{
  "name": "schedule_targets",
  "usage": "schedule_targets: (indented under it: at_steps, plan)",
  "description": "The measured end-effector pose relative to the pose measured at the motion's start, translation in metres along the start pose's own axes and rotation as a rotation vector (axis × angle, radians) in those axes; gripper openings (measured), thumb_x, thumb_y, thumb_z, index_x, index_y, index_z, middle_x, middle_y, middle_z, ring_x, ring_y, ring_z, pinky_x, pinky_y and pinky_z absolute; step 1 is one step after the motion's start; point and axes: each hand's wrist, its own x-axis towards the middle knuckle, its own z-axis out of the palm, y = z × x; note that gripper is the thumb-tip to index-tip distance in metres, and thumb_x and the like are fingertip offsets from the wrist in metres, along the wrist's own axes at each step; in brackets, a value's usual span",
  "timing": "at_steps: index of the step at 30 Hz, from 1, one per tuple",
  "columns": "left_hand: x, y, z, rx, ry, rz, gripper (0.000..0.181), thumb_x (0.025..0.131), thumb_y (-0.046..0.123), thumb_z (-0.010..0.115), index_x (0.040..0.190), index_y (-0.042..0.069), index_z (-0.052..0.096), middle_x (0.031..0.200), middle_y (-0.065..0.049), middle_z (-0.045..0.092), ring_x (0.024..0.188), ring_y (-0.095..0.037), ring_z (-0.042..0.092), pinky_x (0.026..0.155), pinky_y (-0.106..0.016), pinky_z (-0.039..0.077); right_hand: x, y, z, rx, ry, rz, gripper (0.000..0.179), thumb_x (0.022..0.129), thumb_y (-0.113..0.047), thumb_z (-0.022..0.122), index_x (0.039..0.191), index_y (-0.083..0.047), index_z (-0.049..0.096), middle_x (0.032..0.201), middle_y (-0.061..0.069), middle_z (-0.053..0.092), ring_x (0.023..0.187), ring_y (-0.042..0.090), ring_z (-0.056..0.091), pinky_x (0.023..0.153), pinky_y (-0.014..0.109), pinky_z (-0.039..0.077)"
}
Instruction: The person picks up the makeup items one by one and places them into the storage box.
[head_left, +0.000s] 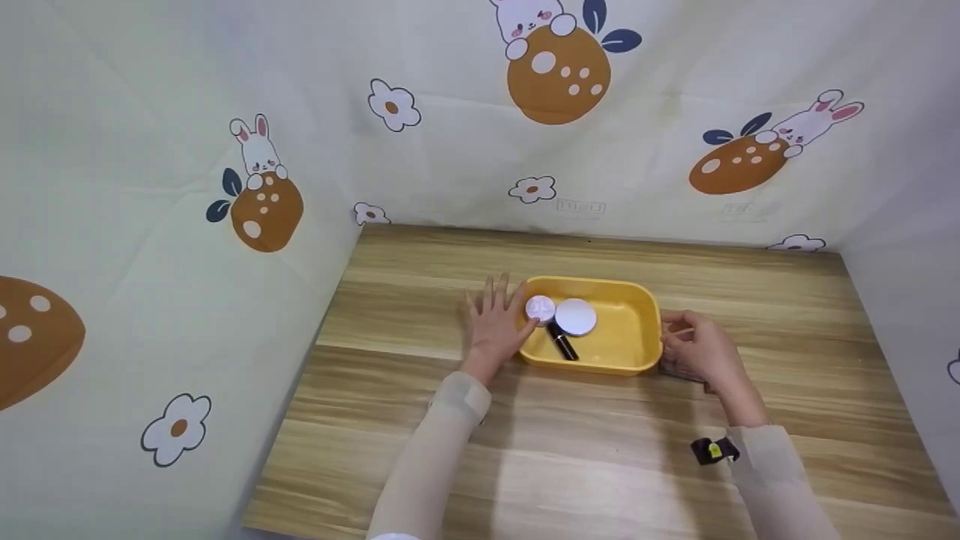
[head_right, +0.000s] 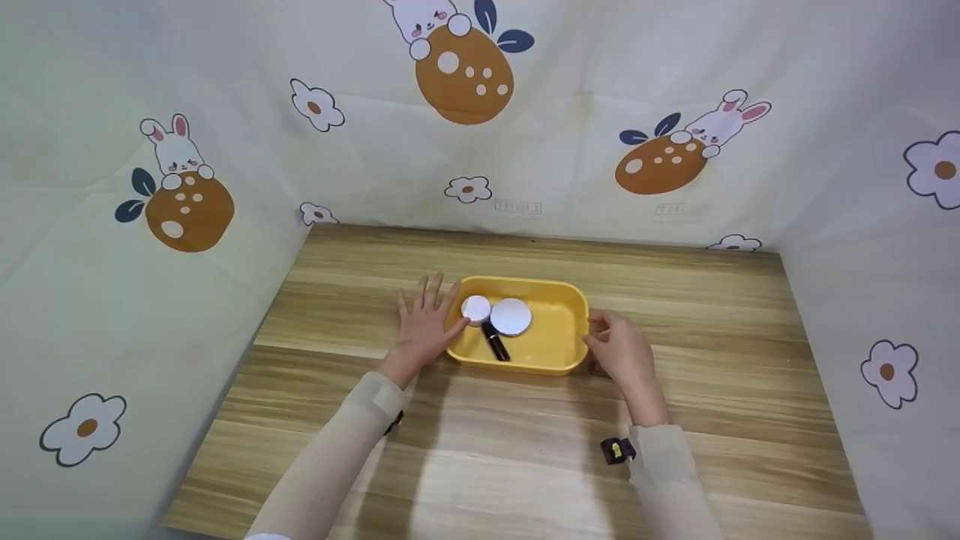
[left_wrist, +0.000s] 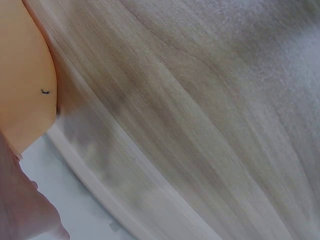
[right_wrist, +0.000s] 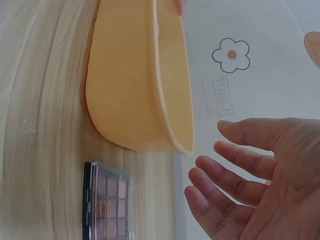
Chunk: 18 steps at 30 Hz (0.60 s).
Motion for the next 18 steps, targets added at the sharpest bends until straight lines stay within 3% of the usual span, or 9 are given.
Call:
schedule_targets:
  at_steps: [18]
  plan:
    - [0.000, -0.001, 0.004, -0.049, 0.020, 0.004, 0.071, 0.097, 0.063, 0.043, 0.159, 0.036, 0.020, 0.169, -0.005, 0.015, 0.156, -0.034, 0.013, 0.119, -0.070, 0.010, -0.005, 0.034, 0.009, -0.015, 0.026, 0.027, 0.040, 0.096, -0.023, 0.066, 0.123, 0.005, 0.063, 0.116, 0.027, 0.069, 0.108, 0.043, 0.067, 0.095, 0.056, 0.052]
